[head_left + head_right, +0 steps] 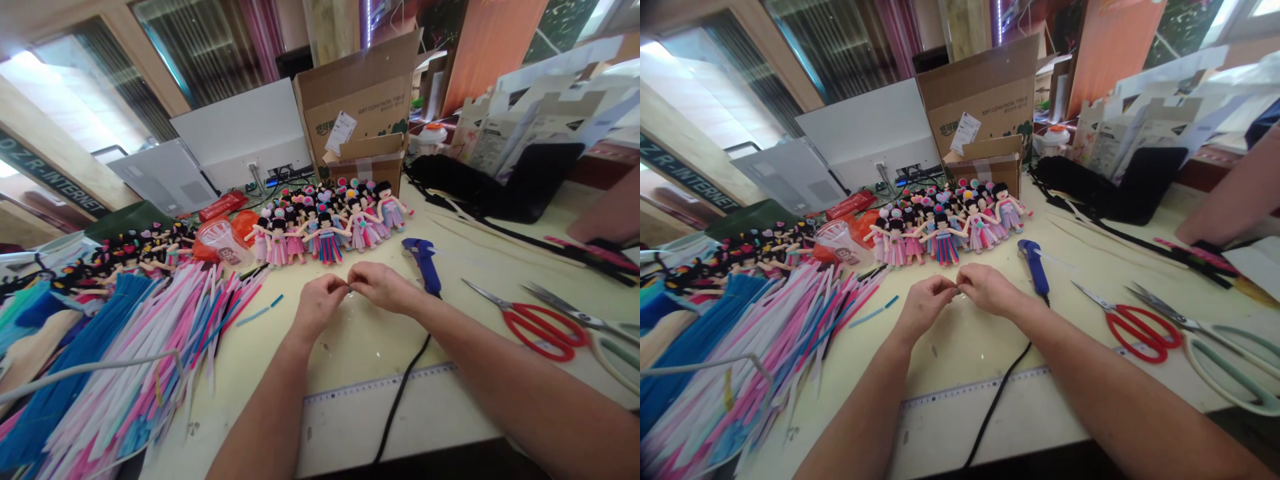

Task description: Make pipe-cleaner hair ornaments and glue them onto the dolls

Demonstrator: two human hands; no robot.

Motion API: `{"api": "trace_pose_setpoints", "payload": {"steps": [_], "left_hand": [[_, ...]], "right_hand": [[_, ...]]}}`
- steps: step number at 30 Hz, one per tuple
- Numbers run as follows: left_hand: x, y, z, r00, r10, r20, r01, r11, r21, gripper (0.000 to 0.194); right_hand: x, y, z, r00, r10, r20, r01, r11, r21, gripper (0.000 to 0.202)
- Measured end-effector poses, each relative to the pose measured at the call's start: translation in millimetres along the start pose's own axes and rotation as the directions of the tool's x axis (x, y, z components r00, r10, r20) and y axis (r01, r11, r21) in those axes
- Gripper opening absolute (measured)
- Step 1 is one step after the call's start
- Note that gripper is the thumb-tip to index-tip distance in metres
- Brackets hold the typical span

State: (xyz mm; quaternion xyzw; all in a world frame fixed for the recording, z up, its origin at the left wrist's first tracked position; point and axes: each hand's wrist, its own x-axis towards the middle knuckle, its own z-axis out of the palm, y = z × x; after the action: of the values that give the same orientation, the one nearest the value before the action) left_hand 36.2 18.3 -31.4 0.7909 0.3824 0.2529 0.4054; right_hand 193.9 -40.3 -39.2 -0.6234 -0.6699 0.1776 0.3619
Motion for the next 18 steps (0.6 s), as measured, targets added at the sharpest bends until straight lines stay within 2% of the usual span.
{"api": "trace_pose_setpoints", "payload": {"steps": [2, 5, 10, 18], "left_hand": [[0.4, 0.4, -0.1, 1.000, -0.011, -0.014, 0.011, 1.000, -0.023, 0.010], [2.2, 2.0, 0.0, 0.997, -0.072, -0.020, 0.068, 0.984, -0.162, 0.010], [5.0, 4.2, 0.0, 0.987, -0.162, 0.011, 0.153, 0.905, -0.397, 0.013], [6.3, 1.3, 2.9, 0.965, -0.253, 0.067, 0.244, 0.780, -0.576, 0.027]], "right_hand": [[0.4, 0.0, -0.8, 1.000, 0.015, -0.022, -0.014, 0.999, 0.046, 0.008], [0.8, -1.1, -3.8, 0.998, 0.040, -0.052, -0.035, 0.995, 0.091, 0.007], [0.6, -4.4, -7.2, 0.993, 0.011, -0.121, 0.001, 0.996, 0.094, 0.009], [0.5, -5.5, -5.6, 0.987, 0.006, -0.158, 0.020, 0.986, 0.163, 0.009]]}}
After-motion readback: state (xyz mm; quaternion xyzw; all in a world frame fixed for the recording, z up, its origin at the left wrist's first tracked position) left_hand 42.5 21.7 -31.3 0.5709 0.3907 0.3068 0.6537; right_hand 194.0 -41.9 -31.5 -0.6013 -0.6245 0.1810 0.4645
